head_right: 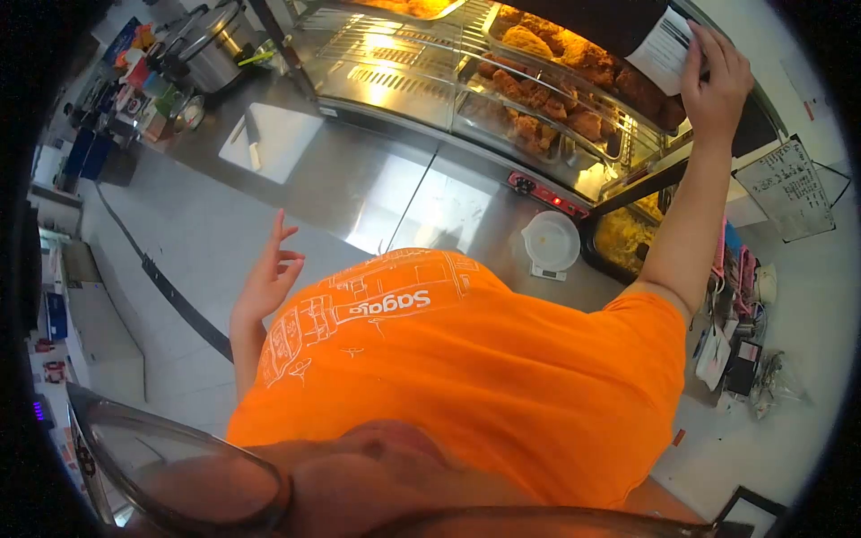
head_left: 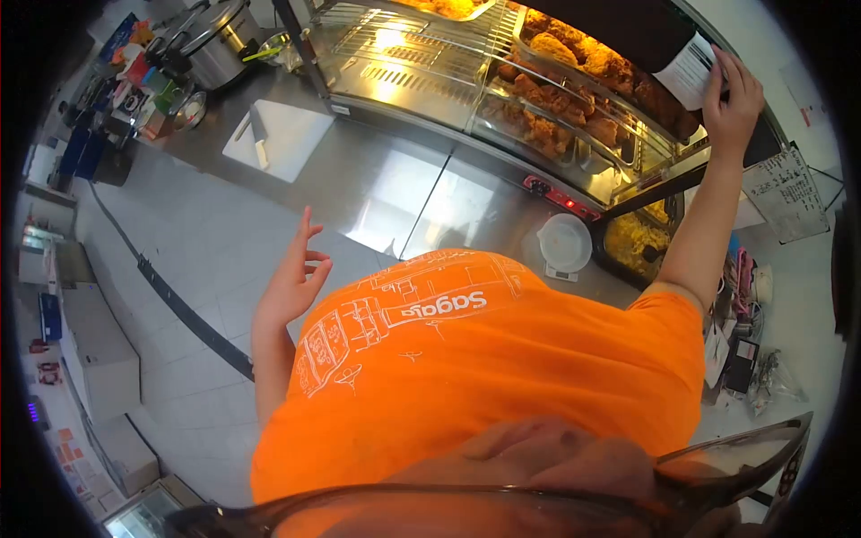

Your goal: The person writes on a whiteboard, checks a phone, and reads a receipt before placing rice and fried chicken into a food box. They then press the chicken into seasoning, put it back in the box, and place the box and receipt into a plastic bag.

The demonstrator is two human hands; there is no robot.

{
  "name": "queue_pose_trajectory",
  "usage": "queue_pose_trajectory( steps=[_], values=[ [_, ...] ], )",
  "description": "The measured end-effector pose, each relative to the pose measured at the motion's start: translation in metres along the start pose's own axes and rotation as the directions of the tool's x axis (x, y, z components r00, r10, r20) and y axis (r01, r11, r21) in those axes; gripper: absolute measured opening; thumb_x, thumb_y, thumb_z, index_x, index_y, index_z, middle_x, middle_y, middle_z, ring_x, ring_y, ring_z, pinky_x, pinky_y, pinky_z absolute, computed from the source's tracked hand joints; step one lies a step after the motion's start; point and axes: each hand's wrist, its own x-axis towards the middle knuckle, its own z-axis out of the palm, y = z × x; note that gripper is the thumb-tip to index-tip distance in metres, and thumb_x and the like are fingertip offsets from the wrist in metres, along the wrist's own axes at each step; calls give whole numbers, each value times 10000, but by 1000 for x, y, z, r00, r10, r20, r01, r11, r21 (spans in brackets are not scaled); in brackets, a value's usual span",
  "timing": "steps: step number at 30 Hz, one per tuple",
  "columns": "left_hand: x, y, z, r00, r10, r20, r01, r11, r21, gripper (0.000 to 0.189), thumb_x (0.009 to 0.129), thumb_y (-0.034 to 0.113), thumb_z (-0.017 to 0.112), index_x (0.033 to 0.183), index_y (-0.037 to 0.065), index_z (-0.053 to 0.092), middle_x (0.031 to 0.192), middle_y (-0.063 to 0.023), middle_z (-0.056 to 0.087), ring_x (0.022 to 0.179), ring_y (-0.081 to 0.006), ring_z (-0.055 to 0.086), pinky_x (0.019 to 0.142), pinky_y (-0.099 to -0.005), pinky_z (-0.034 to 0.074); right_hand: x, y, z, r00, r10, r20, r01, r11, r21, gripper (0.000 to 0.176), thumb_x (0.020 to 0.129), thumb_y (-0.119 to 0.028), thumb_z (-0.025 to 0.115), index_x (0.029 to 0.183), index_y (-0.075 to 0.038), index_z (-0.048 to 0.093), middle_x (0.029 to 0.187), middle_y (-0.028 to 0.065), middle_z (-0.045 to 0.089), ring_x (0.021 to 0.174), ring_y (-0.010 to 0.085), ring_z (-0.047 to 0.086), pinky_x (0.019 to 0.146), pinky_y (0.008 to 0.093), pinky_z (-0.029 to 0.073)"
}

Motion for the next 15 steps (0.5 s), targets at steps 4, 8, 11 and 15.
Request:
queue_pose_trajectory(
  steps=[4, 8, 11, 15],
  values=[
    [46, 4, 3, 996, 4, 89, -5, 1000, 8, 792, 929, 61, 571, 1557, 213, 113, 1424, -136, 447, 1035, -231, 599, 899, -356, 506, 4, -5, 7, 999, 40, 32, -32, 976, -215, 172, 872, -217, 640, 1012, -188, 736, 940, 46, 678, 862, 237, 617, 786, 377, 429],
    [77, 9, 9, 978, 26, 205, -31, 999, 23, 799, 918, 71, 584, 1554, 190, 117, 1392, -155, 477, 1008, -231, 599, 867, -346, 506, 18, -38, 33, 992, 92, -86, -114, 948, -297, 181, 890, -283, 621, 945, -163, 745, 906, 48, 693, 813, 265, 634, 766, 391, 445],
    [93, -4, 11, 965, -30, 262, 17, 999, 52, 770, 928, 88, 577, 1551, 183, 135, 1362, -151, 507, 1010, -231, 602, 877, -350, 502, 13, -28, 46, 971, 77, -225, -138, 953, -270, 209, 883, -303, 621, 892, -128, 736, 817, 75, 701, 744, 295, 649, 701, 410, 476],
    [96, -94, 17, 945, -161, 284, 141, 986, 90, 703, 942, 118, 567, 1537, 161, 196, 1304, -150, 558, 1007, -239, 614, 885, -354, 501, 4, -13, 37, 984, 86, -155, -116, 973, -200, 158, 865, -280, 644, 915, -166, 741, 816, 68, 675, 759, 282, 631, 706, 410, 450]
  ],
)
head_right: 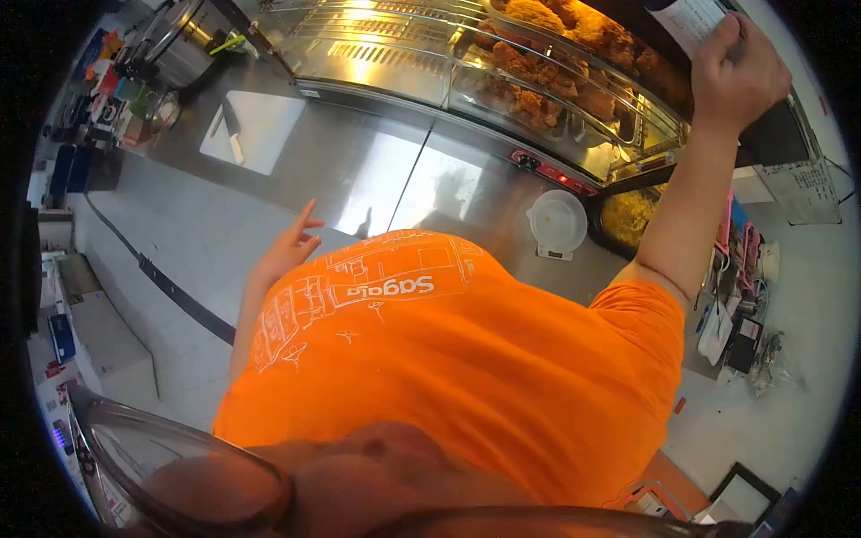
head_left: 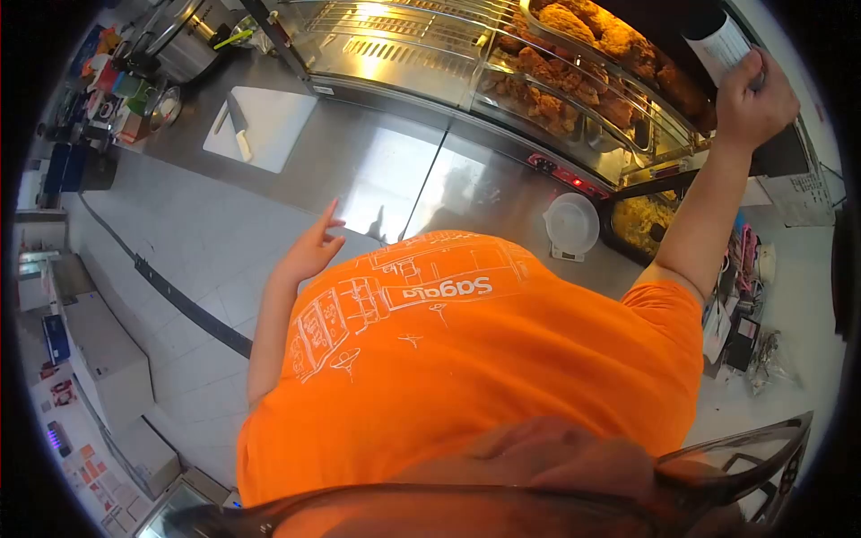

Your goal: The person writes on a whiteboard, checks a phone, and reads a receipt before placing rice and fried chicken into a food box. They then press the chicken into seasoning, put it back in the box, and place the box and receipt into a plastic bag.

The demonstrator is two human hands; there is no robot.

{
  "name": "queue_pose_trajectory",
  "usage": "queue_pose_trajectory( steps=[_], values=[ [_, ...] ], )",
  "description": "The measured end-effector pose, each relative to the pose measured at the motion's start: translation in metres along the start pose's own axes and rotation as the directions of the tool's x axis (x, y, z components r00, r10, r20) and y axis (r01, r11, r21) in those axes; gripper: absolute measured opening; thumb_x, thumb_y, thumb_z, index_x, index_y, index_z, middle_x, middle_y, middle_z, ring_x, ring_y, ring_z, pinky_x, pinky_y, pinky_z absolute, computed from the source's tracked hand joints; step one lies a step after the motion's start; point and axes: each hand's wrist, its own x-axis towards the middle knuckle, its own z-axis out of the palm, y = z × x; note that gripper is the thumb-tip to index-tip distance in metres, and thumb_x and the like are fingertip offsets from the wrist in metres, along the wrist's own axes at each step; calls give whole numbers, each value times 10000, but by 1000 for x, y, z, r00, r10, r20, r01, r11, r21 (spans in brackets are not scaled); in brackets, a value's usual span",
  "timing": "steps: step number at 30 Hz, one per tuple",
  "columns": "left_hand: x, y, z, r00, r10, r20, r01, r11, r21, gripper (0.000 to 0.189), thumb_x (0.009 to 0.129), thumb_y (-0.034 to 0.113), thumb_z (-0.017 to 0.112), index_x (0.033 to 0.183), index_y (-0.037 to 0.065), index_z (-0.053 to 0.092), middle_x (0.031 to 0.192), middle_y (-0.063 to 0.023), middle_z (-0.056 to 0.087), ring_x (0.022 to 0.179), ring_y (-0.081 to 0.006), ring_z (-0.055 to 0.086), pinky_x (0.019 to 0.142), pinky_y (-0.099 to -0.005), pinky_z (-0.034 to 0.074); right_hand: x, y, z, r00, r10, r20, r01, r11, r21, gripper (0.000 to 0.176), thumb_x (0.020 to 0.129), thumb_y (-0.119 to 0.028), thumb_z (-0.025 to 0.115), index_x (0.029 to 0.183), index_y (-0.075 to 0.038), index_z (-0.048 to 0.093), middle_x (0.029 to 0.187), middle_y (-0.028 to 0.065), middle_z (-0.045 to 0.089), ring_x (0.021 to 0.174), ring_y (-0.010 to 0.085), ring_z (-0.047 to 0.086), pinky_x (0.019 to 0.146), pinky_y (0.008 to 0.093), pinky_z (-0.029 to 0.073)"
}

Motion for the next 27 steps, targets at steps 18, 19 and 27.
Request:
queue_pose_trajectory(
  steps=[18, 19, 27],
  values=[
    [-174, -544, -41, 586, -805, 96, 591, 342, -731, 542, 941, 237, 538, 1444, 118, 376, 1189, -99, 621, 965, -227, 644, 803, -361, 517, 52, -240, -5, 654, 476, -588, -612, 790, -40, 372, 919, -159, 590, 1198, 50, 460, 1097, 180, 585, 1022, 298, 577, 923, 387, 439],
    [-181, -559, -55, 584, -805, 103, 581, 326, -746, 538, 941, 238, 537, 1441, 118, 380, 1185, -98, 622, 965, -227, 644, 801, -359, 517, 66, -291, 1, 584, 531, -613, -587, 799, 133, 351, 927, -144, 580, 1189, 49, 448, 1114, 183, 564, 1025, 285, 568, 932, 376, 438],
    [-246, -710, -170, 560, -827, -59, 311, 275, -910, 512, 936, 242, 533, 1417, 119, 408, 1155, -92, 631, 961, -222, 644, 785, -344, 514, 236, -721, 94, 706, 687, -171, -67, 306, 950, 450, 969, -336, 481, 1251, 10, 424, 1334, 224, 481, 1217, 326, 505, 1083, 409, 354]
  ],
)
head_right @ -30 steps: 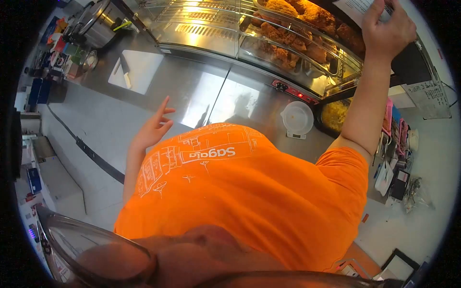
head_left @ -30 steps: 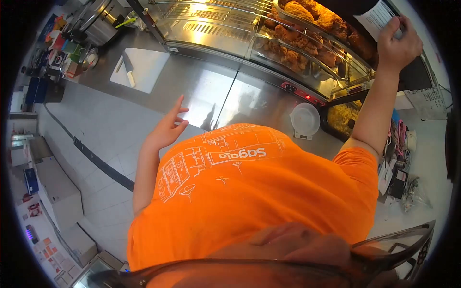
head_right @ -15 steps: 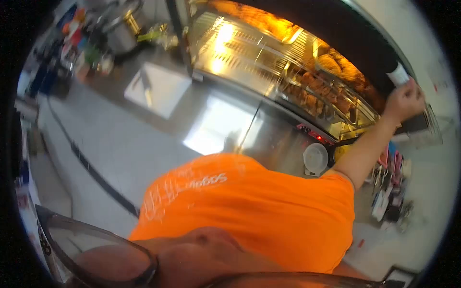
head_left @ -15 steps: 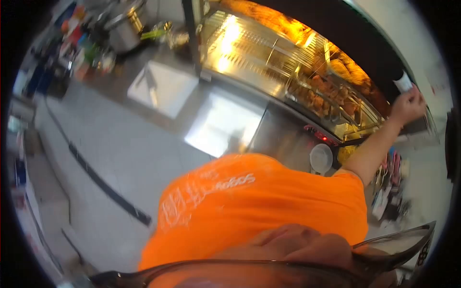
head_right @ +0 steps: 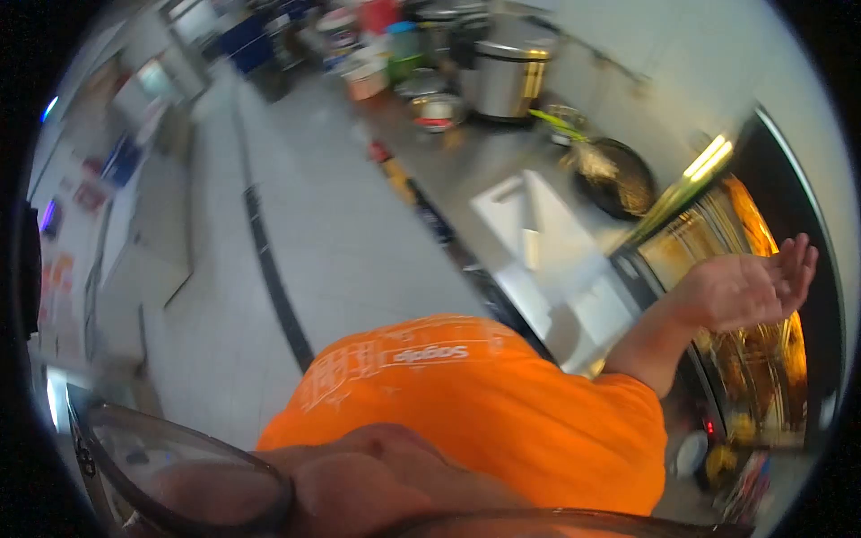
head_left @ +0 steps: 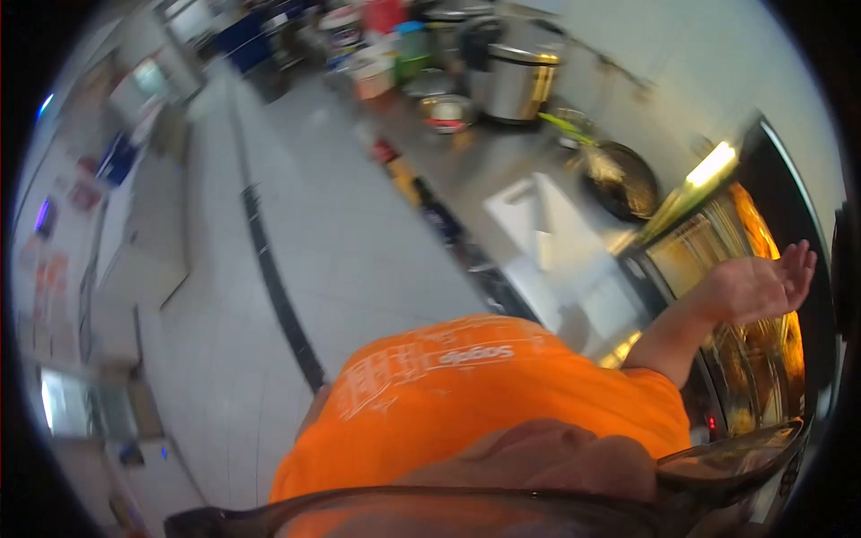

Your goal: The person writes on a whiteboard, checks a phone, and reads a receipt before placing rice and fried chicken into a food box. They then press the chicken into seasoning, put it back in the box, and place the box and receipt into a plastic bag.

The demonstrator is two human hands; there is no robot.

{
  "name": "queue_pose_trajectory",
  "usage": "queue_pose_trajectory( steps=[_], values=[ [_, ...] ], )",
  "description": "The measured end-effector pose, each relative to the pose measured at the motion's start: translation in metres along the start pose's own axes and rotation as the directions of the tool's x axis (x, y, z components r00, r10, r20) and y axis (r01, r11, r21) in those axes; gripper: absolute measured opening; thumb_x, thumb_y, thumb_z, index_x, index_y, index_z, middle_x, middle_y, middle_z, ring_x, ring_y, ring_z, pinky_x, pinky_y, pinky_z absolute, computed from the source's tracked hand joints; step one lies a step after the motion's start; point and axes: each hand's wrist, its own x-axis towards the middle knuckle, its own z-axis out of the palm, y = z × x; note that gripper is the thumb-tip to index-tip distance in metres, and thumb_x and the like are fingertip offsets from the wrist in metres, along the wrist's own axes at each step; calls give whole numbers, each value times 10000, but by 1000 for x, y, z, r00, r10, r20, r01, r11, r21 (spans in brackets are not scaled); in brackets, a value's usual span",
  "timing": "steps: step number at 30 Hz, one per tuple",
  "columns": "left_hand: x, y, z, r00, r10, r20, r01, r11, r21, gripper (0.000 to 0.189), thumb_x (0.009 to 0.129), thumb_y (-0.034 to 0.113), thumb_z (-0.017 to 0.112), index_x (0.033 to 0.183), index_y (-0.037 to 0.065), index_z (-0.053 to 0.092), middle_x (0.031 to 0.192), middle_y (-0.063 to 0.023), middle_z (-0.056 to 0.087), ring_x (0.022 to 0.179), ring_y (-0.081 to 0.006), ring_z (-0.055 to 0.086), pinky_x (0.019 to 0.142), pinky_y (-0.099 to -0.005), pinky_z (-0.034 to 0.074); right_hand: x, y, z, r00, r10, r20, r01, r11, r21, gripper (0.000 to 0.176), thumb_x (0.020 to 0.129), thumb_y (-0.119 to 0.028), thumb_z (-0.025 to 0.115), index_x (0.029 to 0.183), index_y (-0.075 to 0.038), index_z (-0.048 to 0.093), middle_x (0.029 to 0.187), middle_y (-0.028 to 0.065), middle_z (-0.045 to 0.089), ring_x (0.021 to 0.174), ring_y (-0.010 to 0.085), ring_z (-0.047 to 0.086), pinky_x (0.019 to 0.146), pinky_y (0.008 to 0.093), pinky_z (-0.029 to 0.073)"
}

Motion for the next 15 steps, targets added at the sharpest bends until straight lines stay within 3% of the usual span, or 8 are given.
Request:
queue_pose_trajectory(
  steps=[4, 5, 7, 9, 11, 12, 14, 15],
  values=[
    [75, 128, -49, 990, 138, -42, -141, 987, -75, 500, 934, 245, 530, 1406, 119, 423, 1140, -89, 635, 960, -220, 644, 776, -336, 513, -69, -34, 158, 994, 104, 18, -105, 958, 266, 852, 868, -736, 414, 1468, -141, 303, 1550, 127, 282, 1419, 365, 266, 1181, 476, 188],
    [95, 158, -59, 986, 156, -51, -160, 984, -84, 497, 934, 245, 530, 1403, 119, 426, 1136, -88, 636, 959, -219, 644, 774, -334, 513, -88, -33, 193, 998, 60, 8, -59, 937, 344, 877, 876, -749, 364, 1518, -170, 216, 1605, 105, 132, 1465, 355, 143, 1205, 472, 94],
    [138, 214, -84, 985, 161, -67, -166, 982, -88, 492, 934, 246, 527, 1399, 118, 431, 1131, -88, 637, 958, -218, 644, 772, -332, 512, -131, -36, 277, 995, -83, 59, 42, 861, 507, 808, 913, -721, 304, 1506, -174, 261, 1619, 47, 83, 1488, 315, 28, 1206, 464, 0],
    [157, 245, -102, 984, 130, -119, -143, 984, -108, 489, 935, 245, 524, 1398, 117, 432, 1129, -90, 638, 955, -218, 644, 772, -332, 512, -160, -65, 374, 963, 99, -249, 204, 334, 920, 759, 929, -679, 323, 1500, -184, 257, 1619, 4, 81, 1492, 266, 2, 1206, 462, -30],
    [170, 267, -123, 982, 78, -172, -104, 984, -148, 486, 936, 244, 520, 1397, 116, 434, 1127, -92, 639, 952, -218, 644, 772, -332, 512, -188, -43, 443, 926, 214, -312, 193, 443, 876, 719, 937, -637, 349, 1489, -185, 259, 1609, -29, 108, 1492, 219, 7, 1206, 460, -51],
    [172, 270, -133, 980, 43, -194, -77, 982, -173, 484, 937, 244, 518, 1396, 116, 435, 1126, -93, 639, 951, -218, 644, 772, -332, 512, -211, -14, 452, 950, 193, -244, 2, 780, 625, 703, 938, -616, 366, 1480, -182, 262, 1599, -39, 135, 1490, 198, 25, 1206, 460, -56],
    [166, 271, -146, 973, -22, -232, -32, 974, -226, 481, 938, 244, 515, 1395, 115, 437, 1124, -96, 640, 948, -218, 643, 772, -332, 512, -228, 7, 495, 984, 143, -102, -108, 951, 290, 674, 938, -588, 384, 1459, -174, 275, 1573, -48, 186, 1483, 157, 57, 1207, 460, -59],
    [164, 269, -152, 968, -62, -243, -1, 968, -251, 480, 938, 243, 513, 1394, 114, 438, 1123, -97, 640, 947, -218, 643, 772, -332, 512, -240, 20, 522, 997, 73, -40, -55, 938, 342, 662, 938, -581, 385, 1447, -170, 285, 1557, -48, 209, 1477, 138, 70, 1209, 460, -56]
  ],
)
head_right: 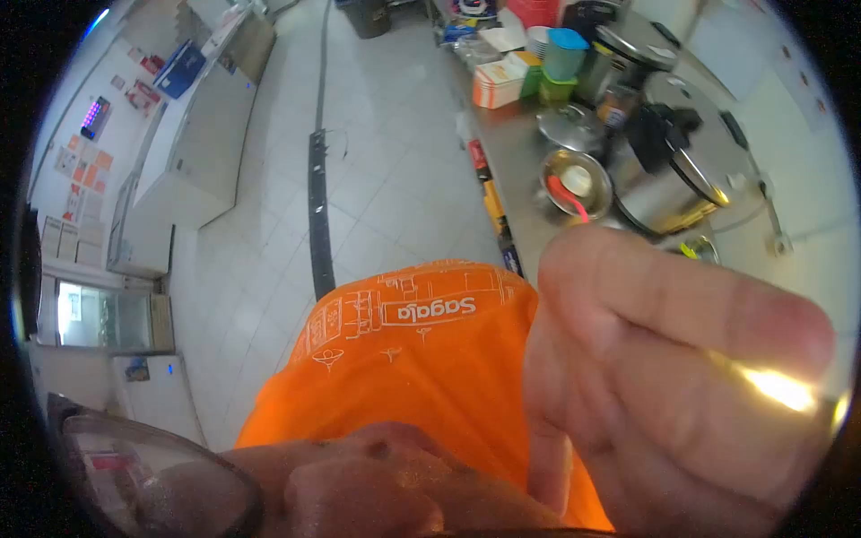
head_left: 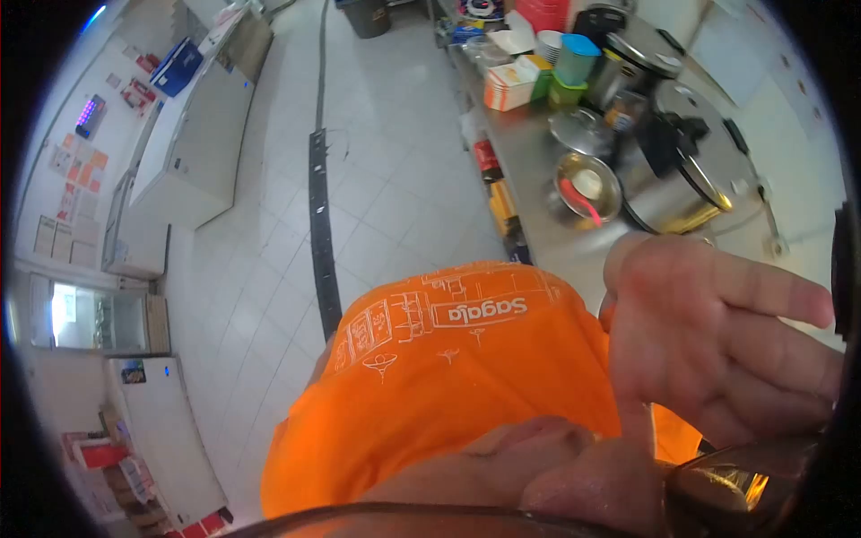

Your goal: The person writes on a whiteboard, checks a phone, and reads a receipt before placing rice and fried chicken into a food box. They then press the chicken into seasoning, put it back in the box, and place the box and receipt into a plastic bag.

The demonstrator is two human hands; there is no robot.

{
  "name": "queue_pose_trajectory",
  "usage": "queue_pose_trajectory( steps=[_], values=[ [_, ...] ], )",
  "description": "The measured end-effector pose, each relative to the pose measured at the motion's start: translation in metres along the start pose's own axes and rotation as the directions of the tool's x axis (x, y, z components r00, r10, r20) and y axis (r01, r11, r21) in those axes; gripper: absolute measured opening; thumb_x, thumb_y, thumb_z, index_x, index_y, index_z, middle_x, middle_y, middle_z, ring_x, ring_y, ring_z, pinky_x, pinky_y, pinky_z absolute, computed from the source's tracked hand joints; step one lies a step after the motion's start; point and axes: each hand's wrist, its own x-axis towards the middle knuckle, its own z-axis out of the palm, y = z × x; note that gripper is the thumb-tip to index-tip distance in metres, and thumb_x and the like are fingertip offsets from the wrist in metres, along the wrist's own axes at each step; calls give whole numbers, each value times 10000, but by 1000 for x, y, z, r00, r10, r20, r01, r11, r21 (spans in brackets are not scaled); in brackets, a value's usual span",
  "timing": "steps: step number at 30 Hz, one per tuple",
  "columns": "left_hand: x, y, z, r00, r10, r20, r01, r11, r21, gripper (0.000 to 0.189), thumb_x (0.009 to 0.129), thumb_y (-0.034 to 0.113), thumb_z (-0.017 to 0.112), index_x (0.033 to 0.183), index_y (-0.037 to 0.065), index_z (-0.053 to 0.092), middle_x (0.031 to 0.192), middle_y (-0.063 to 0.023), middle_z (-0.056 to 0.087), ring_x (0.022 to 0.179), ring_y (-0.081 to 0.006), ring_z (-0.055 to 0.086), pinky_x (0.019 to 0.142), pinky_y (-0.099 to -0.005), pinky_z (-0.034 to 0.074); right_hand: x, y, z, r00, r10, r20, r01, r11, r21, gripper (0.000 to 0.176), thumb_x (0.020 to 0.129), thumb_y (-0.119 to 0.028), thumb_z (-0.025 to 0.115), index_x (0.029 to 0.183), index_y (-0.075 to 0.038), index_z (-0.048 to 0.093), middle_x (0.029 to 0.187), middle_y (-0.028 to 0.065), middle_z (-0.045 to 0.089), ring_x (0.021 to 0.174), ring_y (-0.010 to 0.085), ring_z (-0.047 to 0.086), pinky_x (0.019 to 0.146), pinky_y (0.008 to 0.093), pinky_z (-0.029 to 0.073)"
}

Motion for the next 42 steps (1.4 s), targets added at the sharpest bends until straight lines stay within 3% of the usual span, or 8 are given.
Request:
queue_pose_trajectory(
  steps=[8, 12, 17, 21, 24, 33, 36, 42],
  values=[
    [63, 36, -40, 968, -249, -17, 247, 965, -87, 468, 943, 241, 499, 1389, 110, 445, 1114, -105, 643, 937, -217, 643, 771, -332, 512, -117, 121, 168, 963, -157, -218, 216, 934, 283, 661, 922, -557, 430, 1355, -62, 366, 1501, 24, 287, 1462, 199, 105, 1213, 462, -56],
    [165, 126, -94, 963, -269, 27, 269, 963, 10, 463, 945, 240, 492, 1386, 108, 449, 1109, -109, 645, 931, -217, 642, 771, -332, 512, -167, 132, 316, 886, -15, -463, 440, 341, 831, 728, 904, -603, 448, 1373, -54, 358, 1557, 77, 215, 1477, 245, 54, 1209, 453, -84],
    [341, 345, -173, 998, -31, 49, 25, 992, 125, 456, 948, 239, 483, 1383, 105, 454, 1104, -115, 647, 925, -217, 642, 770, -331, 511, -231, 188, 397, 983, 27, -182, 89, 796, 599, 847, 874, -684, 439, 1439, -65, 316, 1592, 112, 135, 1482, 286, 26, 1201, 462, -84],
    [483, 605, -165, 898, 427, 111, -432, 901, 28, 452, 950, 238, 476, 1380, 103, 457, 1099, -119, 648, 919, -216, 641, 770, -331, 511, -263, 243, 426, 995, 18, -100, 30, 887, 460, 871, 870, -695, 435, 1455, -63, 299, 1593, 125, 134, 1480, 304, 41, 1201, 470, -69],
    [466, 767, -81, 806, 576, 134, -570, 818, -84, 442, 967, 208, 463, 1391, 88, 435, 1195, -100, 619, 1037, -191, 615, 855, -304, 487, -288, 290, 441, 997, 12, -74, 18, 918, 397, 890, 868, -703, 432, 1467, -62, 286, 1593, 135, 132, 1478, 317, 52, 1201, 477, -58],
    [443, 916, 103, 571, 392, 721, -674, 725, 140, 415, 985, 140, 462, 1400, 116, 452, 1215, -77, 609, 1067, -183, 600, 904, -320, 475, -366, 477, 501, 986, 127, 106, -159, 906, 393, 843, 862, -615, 474, 1473, -61, 300, 1531, 158, 223, 1419, 340, 176, 1155, 470, 63],
    [449, 980, 120, 488, 338, 804, -725, 670, 159, 409, 967, 88, 498, 1376, 87, 479, 1187, -75, 621, 1052, -159, 602, 902, -299, 474, -398, 560, 480, 496, 547, 674, -313, 837, -448, 598, 867, -287, 626, 1395, -72, 447, 1348, 146, 504, 1256, 303, 459, 1020, 398, 340],
    [464, 1180, 200, -36, 562, 826, -957, 218, -190, 406, 935, 21, 520, 1340, 40, 493, 1211, -113, 601, 1123, -208, 574, 960, -330, 459, -490, 663, 444, 207, 853, 480, 430, 361, -827, 447, 815, -169, 678, 1237, -67, 570, 1051, 146, 642, 972, 342, 584, 930, 469, 420]
  ],
)
